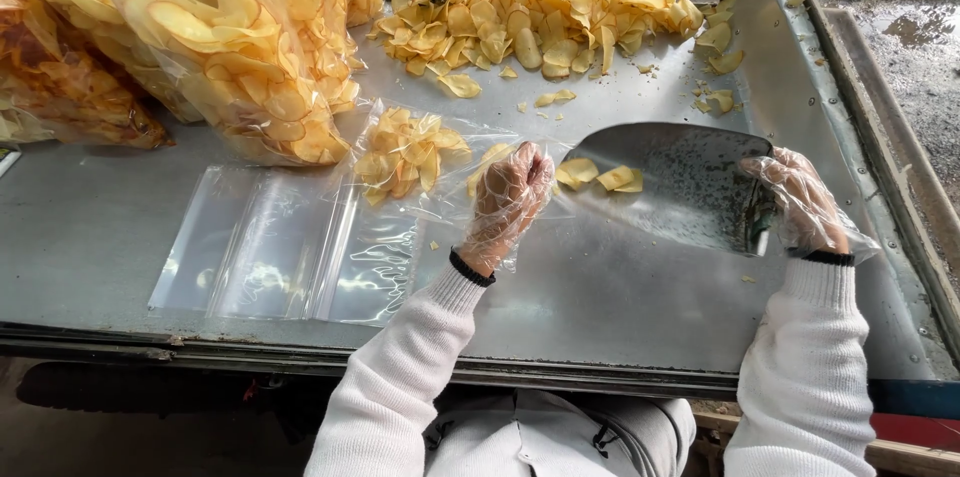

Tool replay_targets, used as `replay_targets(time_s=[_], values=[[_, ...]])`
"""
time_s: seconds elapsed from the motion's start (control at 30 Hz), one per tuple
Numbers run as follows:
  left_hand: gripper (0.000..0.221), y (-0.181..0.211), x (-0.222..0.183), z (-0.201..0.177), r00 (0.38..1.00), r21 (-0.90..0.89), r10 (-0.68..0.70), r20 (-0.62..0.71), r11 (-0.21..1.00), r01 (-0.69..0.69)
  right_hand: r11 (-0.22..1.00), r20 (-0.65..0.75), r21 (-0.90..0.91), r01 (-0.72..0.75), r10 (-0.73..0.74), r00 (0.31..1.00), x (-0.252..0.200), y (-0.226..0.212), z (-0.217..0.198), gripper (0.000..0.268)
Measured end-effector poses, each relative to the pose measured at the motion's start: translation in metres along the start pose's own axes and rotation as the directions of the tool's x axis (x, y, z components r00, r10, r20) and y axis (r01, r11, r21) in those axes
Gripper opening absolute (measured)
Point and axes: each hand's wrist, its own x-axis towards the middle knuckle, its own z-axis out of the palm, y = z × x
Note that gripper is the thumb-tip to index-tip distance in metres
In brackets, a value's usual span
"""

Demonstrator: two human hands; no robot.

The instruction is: The person uses a metal scoop to transfer fried chips into small plastic bags by hand.

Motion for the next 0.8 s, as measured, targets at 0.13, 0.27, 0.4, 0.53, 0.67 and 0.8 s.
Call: replay_targets(time_s=[0.13, 0.27, 0.4, 0.53, 0.67, 0.8], values=[[0.027, -0.005, 0.002, 0.002, 1.000, 0.004, 0.004, 0.011, 1.000, -0.004, 0.992, -0.012, 0.079, -0.098, 0.099, 0.995, 0.018, -0.029, -0.007, 0.036], [0.029, 0.002, 0.004, -0.005, 0.998, 0.042, 0.060, -0.012, 0.997, -0.059, 0.977, -0.103, 0.064, -0.201, 0.207, 0.973, 0.009, -0.061, -0.008, 0.079], [0.030, 0.000, 0.003, -0.004, 1.000, 0.015, 0.004, 0.020, 1.000, -0.004, 0.914, 0.017, 0.270, -0.304, 0.312, 0.950, 0.038, -0.069, -0.015, 0.072], [0.028, -0.003, 0.004, -0.004, 0.999, 0.049, 0.042, -0.001, 0.998, -0.042, 0.934, -0.132, 0.178, 0.309, -0.288, 0.948, 0.028, -0.070, -0.019, 0.065], [0.027, -0.002, 0.004, -0.004, 0.999, 0.060, 0.049, -0.012, 0.997, -0.048, 0.775, -0.038, 0.257, -0.577, 0.605, 0.795, 0.048, -0.107, -0.030, 0.046], [0.031, -0.007, 0.005, -0.002, 0.999, 0.074, 0.051, -0.009, 0.996, -0.050, 0.978, -0.120, 0.062, 0.198, -0.190, 0.974, 0.007, -0.021, -0.020, 0.078]])
